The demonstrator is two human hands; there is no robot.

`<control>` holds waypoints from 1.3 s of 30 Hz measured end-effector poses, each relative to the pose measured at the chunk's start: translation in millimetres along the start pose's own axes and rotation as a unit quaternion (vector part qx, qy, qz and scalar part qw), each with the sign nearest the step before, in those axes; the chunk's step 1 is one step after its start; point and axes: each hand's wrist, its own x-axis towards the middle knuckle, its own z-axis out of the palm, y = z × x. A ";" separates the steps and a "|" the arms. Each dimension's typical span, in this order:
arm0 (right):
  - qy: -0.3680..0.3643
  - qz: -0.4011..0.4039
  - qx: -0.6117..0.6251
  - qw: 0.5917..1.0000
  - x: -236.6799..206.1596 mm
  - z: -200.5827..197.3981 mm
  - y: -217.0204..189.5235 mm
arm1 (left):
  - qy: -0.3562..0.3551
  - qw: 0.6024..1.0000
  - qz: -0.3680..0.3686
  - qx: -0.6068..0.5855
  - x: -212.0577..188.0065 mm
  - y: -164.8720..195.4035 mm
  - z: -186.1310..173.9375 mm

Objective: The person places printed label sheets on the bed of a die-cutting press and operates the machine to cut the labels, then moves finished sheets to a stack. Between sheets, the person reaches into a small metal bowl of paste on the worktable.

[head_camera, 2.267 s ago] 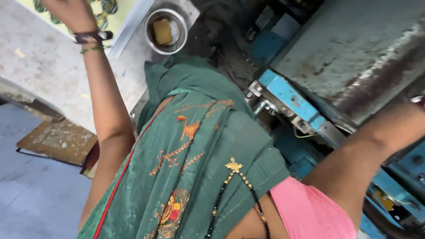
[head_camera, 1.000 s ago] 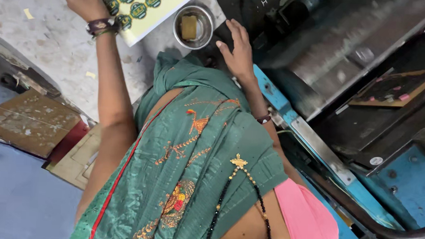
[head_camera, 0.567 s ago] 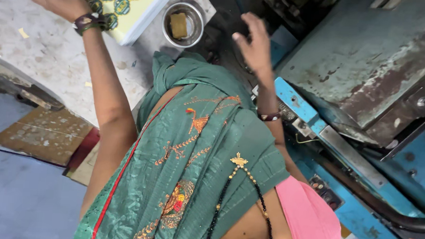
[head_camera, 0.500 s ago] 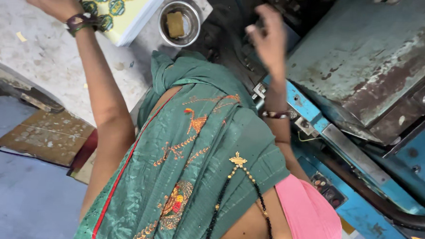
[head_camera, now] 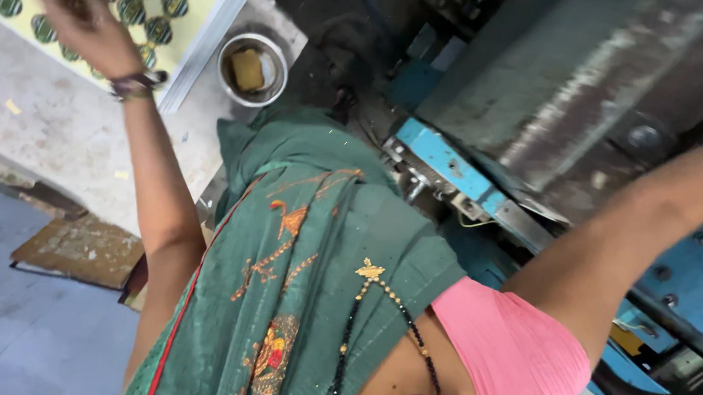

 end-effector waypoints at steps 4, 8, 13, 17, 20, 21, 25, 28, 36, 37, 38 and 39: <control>-0.031 -0.005 -0.063 0.997 32.2 28.6 18.0 | -0.222 0.974 -0.012 -0.049 -59.3 52.2 85.5; -0.075 -0.067 -0.135 0.986 -25.8 100.7 -4.3 | -0.391 0.909 -0.124 -0.074 -103.0 82.9 159.8; -0.140 -0.154 -0.043 0.977 -233.8 195.0 -66.0 | -0.457 0.880 -0.059 -0.114 -132.5 94.7 246.6; -0.309 -0.370 -0.009 0.876 -359.3 189.0 -106.9 | -0.260 0.963 0.041 -0.049 -114.2 91.8 262.7; -0.349 -0.374 0.038 0.858 -371.8 168.0 -126.2 | -0.219 0.975 -0.032 -0.004 -78.7 67.7 217.8; -0.342 -0.376 0.065 0.859 -367.8 163.4 -128.7 | -0.218 0.973 -0.068 0.032 -63.5 56.2 191.2; -0.310 -0.393 0.039 0.865 -345.3 159.1 -125.2 | -0.041 0.991 -0.031 0.122 -21.1 11.5 54.1; -0.253 -0.388 -0.027 0.886 -346.0 148.4 -121.5 | 0.026 0.998 -0.006 0.051 -7.6 -12.6 -34.2; -0.367 -0.306 0.105 0.872 -385.0 111.1 -168.7 | 0.150 0.967 -0.141 0.151 7.7 -45.9 -56.3; -0.381 -0.317 0.108 0.862 -389.2 111.3 -174.7 | 0.148 0.955 -0.207 0.154 10.9 -45.9 -52.8; -0.392 -0.328 0.112 0.852 -392.3 111.4 -179.4 | 0.164 0.960 -0.156 0.163 14.4 -46.0 -50.4; -0.396 -0.328 0.113 0.850 -394.2 111.7 -182.8 | 0.180 0.963 -0.106 0.171 17.9 -45.1 -48.7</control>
